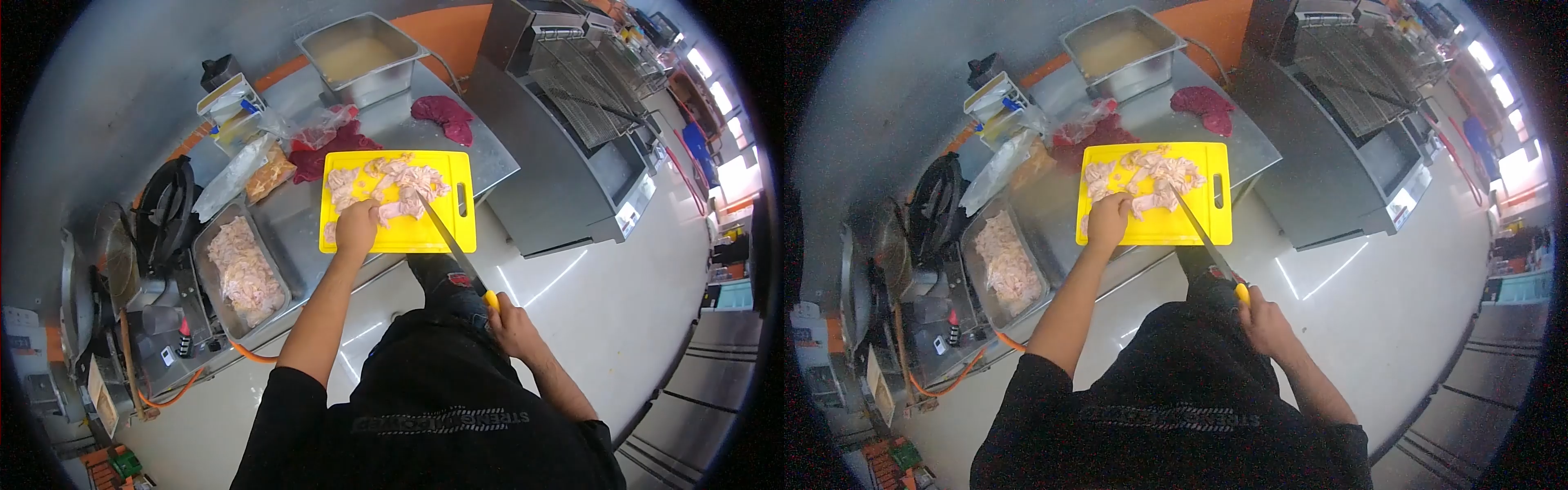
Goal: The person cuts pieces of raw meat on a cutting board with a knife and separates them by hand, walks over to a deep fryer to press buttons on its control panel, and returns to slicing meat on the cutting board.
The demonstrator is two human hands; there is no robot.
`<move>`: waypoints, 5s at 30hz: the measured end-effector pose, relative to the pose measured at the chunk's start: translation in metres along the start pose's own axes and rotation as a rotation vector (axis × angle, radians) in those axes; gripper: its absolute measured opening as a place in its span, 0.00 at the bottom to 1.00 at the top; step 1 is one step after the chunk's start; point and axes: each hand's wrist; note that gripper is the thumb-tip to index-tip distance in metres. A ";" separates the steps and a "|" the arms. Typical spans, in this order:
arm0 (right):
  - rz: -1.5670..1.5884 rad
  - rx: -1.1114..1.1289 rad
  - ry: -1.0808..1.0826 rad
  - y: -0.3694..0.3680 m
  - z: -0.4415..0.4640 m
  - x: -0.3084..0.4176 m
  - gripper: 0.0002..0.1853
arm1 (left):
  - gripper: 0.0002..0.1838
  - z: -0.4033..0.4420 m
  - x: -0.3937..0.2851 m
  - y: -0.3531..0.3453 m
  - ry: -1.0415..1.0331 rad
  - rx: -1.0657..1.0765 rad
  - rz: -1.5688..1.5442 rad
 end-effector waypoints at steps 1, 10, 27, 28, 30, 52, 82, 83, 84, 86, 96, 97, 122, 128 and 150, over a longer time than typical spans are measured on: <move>0.005 -0.005 0.002 0.000 0.000 0.000 0.17 | 0.08 0.001 0.003 0.005 -0.002 0.000 0.003; -0.005 0.072 0.028 -0.001 0.006 0.006 0.16 | 0.06 -0.020 -0.007 -0.006 -0.194 0.075 0.151; 0.030 0.027 0.035 -0.002 0.017 0.008 0.21 | 0.20 -0.013 -0.012 0.017 0.031 -0.141 0.417; 0.027 0.026 0.032 0.001 0.016 0.010 0.22 | 0.23 -0.015 -0.021 0.014 0.009 -0.074 0.450; 0.021 0.020 0.029 0.007 0.015 0.013 0.23 | 0.21 -0.012 -0.020 -0.002 -0.048 -0.025 0.431; 0.000 0.078 0.050 0.002 0.027 0.005 0.17 | 0.14 -0.016 -0.013 -0.002 0.239 0.189 0.031; 0.047 -0.054 0.094 0.000 0.029 0.009 0.17 | 0.13 0.025 -0.030 0.036 0.279 0.166 -0.524; 0.068 -0.067 0.038 0.005 0.025 0.011 0.16 | 0.14 0.029 -0.040 0.031 0.319 0.192 -0.708; 0.057 -0.060 0.036 0.011 0.021 0.012 0.16 | 0.15 0.030 -0.049 0.027 0.361 0.218 -0.895; 0.100 -0.146 0.020 0.022 0.014 0.014 0.14 | 0.16 0.030 -0.072 0.032 0.363 0.226 -1.003; -0.041 -0.003 0.126 0.001 0.028 0.010 0.17 | 0.17 -0.026 0.008 0.004 0.628 0.246 -0.652; -0.034 0.013 0.155 -0.002 0.030 0.009 0.17 | 0.17 -0.031 0.011 0.006 0.630 0.243 -0.652; -0.064 0.135 0.131 -0.004 0.028 0.018 0.16 | 0.06 -0.042 -0.003 -0.010 0.024 -0.074 0.187; -0.070 0.143 0.123 -0.026 0.052 0.020 0.14 | 0.04 -0.045 0.002 -0.018 -0.030 -0.147 0.165; -0.122 0.172 0.036 0.001 0.016 0.008 0.17 | 0.09 -0.006 0.032 0.036 0.116 -0.307 0.191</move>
Point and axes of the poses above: each hand's wrist, its own z-axis towards the middle knuckle, its own y-axis out of the back of the hand, x = y × z, and after that the axes turned 3 degrees about x, right-handed
